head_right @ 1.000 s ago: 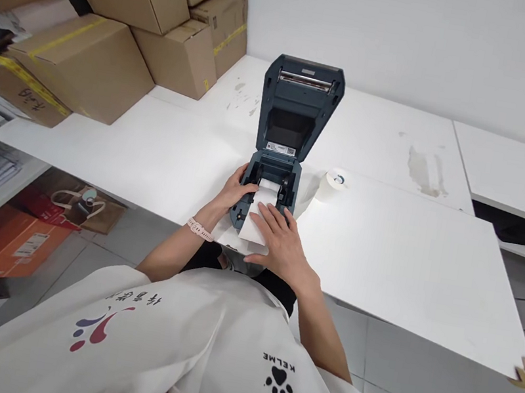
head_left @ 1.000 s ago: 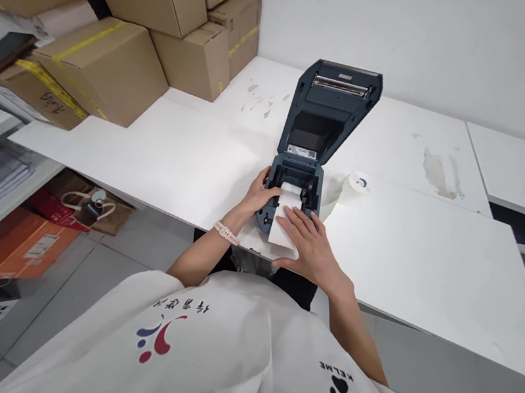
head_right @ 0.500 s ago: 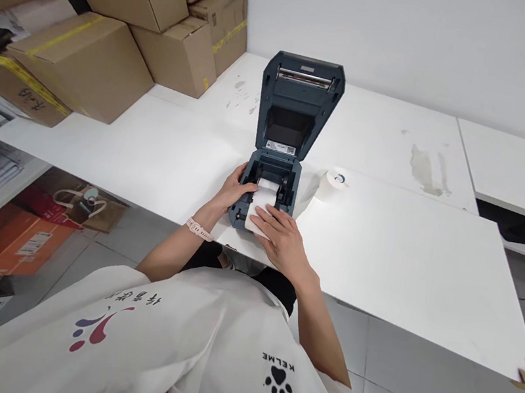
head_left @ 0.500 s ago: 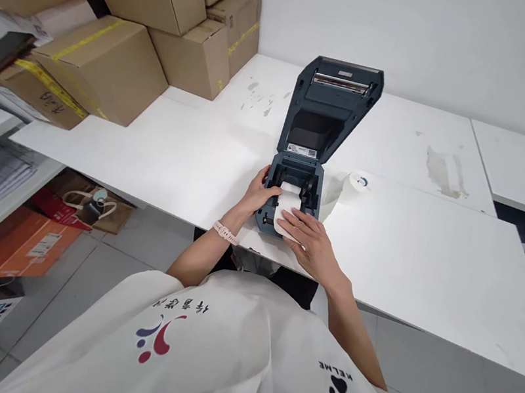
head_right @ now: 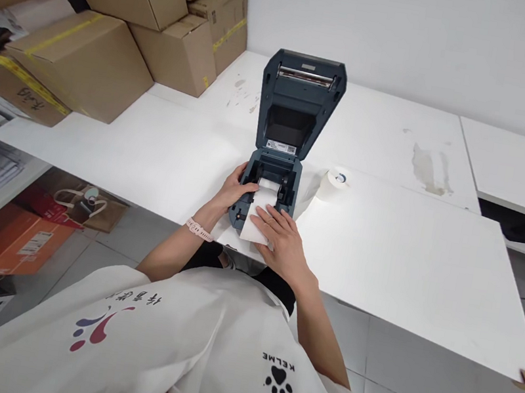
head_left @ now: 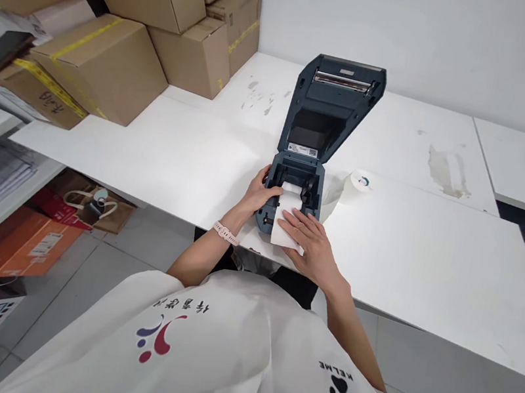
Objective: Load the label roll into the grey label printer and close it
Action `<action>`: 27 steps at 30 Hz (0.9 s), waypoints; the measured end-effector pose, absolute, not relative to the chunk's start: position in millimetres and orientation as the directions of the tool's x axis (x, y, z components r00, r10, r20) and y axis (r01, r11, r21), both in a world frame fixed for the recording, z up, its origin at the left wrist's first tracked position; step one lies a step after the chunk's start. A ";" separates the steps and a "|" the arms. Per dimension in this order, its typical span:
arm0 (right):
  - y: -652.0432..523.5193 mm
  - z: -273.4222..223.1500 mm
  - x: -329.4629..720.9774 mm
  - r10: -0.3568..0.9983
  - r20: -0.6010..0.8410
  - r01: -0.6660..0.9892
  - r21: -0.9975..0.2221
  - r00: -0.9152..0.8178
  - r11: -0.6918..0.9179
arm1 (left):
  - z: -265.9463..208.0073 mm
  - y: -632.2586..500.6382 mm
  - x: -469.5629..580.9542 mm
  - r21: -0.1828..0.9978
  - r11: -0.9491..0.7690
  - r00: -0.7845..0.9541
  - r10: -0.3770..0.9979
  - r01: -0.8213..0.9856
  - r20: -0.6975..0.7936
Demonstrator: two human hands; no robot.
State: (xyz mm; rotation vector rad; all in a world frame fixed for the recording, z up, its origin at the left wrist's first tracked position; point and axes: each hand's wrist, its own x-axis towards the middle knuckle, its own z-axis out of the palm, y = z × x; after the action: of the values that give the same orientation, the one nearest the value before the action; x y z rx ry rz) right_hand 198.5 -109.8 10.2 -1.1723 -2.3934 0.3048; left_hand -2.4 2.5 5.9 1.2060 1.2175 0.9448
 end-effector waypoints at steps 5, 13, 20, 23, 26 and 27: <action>-111.4 4.9 196.6 0.794 0.308 0.678 -0.412 -0.525 0.609 | 5.8 2.2 -2.6 0.986 0.158 0.147 0.975 0.057 -0.165; -72.1 57.1 227.3 0.823 0.343 0.420 -0.732 -0.454 0.537 | 1.5 5.7 -2.9 0.986 0.161 0.133 0.977 0.048 -0.166; 93.8 121.6 240.5 0.927 0.367 0.282 -0.900 0.081 0.332 | 12.1 -20.0 -6.6 0.972 0.208 0.161 0.961 0.109 -0.224; 133.9 135.0 235.2 0.951 0.309 0.166 -0.939 0.028 0.301 | 13.9 -41.3 -9.3 0.977 0.166 0.191 0.963 0.135 -0.190; 132.6 133.9 231.9 0.951 0.308 0.110 -0.946 0.002 0.306 | 12.2 -53.4 -14.8 0.974 0.202 0.207 0.953 0.105 -0.220; 123.1 130.4 230.6 0.946 0.324 0.112 -0.940 0.009 0.321 | 11.4 -54.7 -17.4 0.969 0.234 0.203 0.948 0.073 -0.244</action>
State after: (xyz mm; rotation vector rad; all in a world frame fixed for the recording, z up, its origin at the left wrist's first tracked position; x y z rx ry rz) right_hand 230.6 123.1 130.4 -1.0510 -1.4058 0.8890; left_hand -17.4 -54.7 11.4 1.1559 1.1920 0.8547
